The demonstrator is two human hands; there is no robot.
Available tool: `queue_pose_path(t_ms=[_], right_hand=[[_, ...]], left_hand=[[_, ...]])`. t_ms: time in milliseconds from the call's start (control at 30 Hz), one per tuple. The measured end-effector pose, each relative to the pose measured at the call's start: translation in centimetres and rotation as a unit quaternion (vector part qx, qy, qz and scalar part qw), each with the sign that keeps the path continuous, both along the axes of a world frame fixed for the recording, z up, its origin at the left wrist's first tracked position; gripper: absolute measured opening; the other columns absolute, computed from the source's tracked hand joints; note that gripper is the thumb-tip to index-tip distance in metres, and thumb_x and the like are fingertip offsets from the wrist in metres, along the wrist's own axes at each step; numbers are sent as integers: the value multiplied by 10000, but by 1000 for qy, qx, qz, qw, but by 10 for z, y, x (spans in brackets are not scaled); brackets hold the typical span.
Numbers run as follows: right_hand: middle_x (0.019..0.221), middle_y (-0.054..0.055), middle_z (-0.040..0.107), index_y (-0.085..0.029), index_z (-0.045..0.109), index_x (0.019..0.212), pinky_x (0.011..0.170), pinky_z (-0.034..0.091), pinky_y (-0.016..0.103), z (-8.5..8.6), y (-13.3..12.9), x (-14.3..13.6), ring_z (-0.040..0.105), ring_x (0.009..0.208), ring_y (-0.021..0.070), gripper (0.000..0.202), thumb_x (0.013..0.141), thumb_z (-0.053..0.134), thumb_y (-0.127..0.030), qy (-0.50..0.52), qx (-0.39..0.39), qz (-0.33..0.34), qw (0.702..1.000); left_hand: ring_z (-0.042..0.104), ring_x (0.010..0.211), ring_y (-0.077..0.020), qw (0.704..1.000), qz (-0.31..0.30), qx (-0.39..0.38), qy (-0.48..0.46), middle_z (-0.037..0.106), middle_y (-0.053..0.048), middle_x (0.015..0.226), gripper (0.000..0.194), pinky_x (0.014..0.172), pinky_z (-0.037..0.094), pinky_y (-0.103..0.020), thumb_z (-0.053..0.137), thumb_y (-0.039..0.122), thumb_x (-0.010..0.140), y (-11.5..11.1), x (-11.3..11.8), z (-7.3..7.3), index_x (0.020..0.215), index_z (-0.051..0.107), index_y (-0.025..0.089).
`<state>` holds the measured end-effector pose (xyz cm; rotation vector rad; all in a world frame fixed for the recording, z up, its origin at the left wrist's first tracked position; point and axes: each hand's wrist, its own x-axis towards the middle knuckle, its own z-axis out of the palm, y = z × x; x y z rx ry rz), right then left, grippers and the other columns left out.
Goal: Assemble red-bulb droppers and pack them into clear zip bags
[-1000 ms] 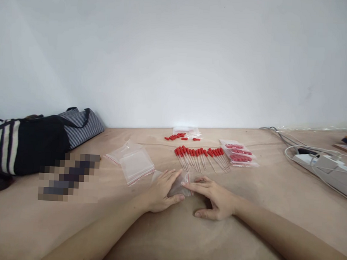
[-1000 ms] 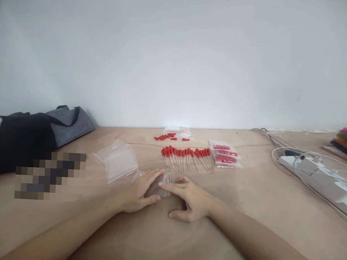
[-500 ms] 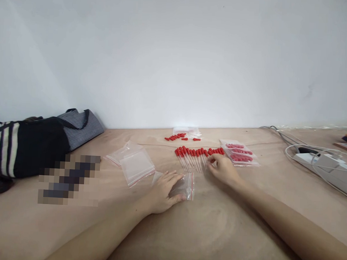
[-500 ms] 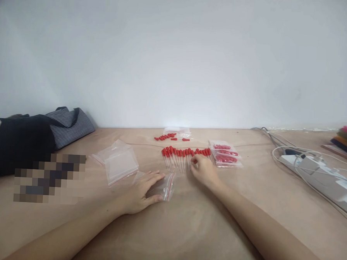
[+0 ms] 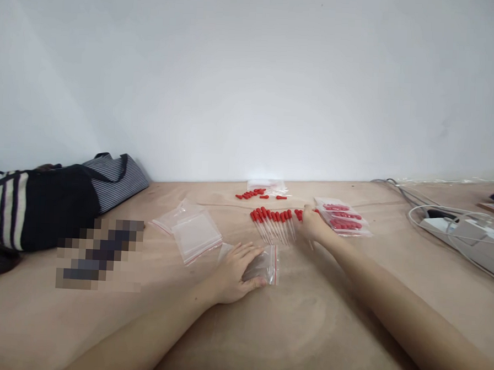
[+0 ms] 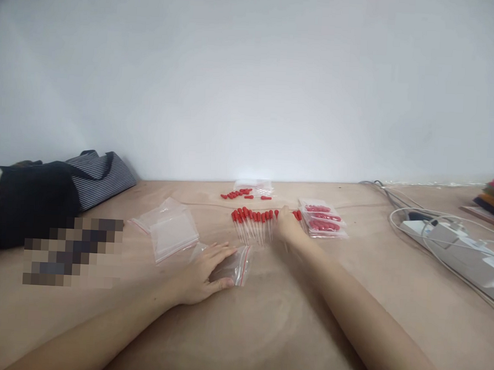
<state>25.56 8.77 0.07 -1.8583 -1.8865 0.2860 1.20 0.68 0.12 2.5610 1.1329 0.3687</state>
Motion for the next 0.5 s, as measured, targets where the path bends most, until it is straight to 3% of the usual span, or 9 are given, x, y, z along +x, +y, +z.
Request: queue_pose_path(t_ms=[67, 167, 300, 500], right_hand=[[761, 132, 614, -34, 334, 1195, 664, 432, 321, 11, -16, 7, 590, 760, 237, 521, 780, 457, -326, 24, 2, -7, 1000], [718, 38, 568, -102, 220, 1260, 544, 445, 289, 16, -43, 12, 554, 556, 159, 574, 772, 443, -305, 185, -13, 48, 981], [675, -38, 474, -208, 219, 1177, 444, 450, 265, -4, -70, 1, 506, 465, 115, 450, 777, 411, -282, 414, 34, 79, 906], [697, -31, 483, -230, 289, 1023, 584, 510, 334, -35, -83, -27, 580, 587, 148, 428, 727, 525, -429, 544, 49, 49, 836]], left_hand=[[306, 1248, -263, 1000, -1, -1, 1, 404, -98, 1327, 599, 1038, 218, -473, 480, 515, 785, 0, 0, 0, 1256, 376, 160], [294, 1255, -257, 1000, -2, 0, 8, 398, -94, 1332, 594, 1046, 208, -465, 473, 501, 795, 0, 1, 1, 1265, 365, 155], [289, 1257, -259, 1000, -2, 0, 18, 395, -93, 1334, 595, 1048, 205, -464, 479, 494, 793, 0, 2, 1, 1267, 365, 152], [305, 1246, -271, 1000, -2, 23, 12, 406, -101, 1325, 602, 1037, 226, -471, 460, 527, 791, 0, 2, -3, 1261, 382, 157]])
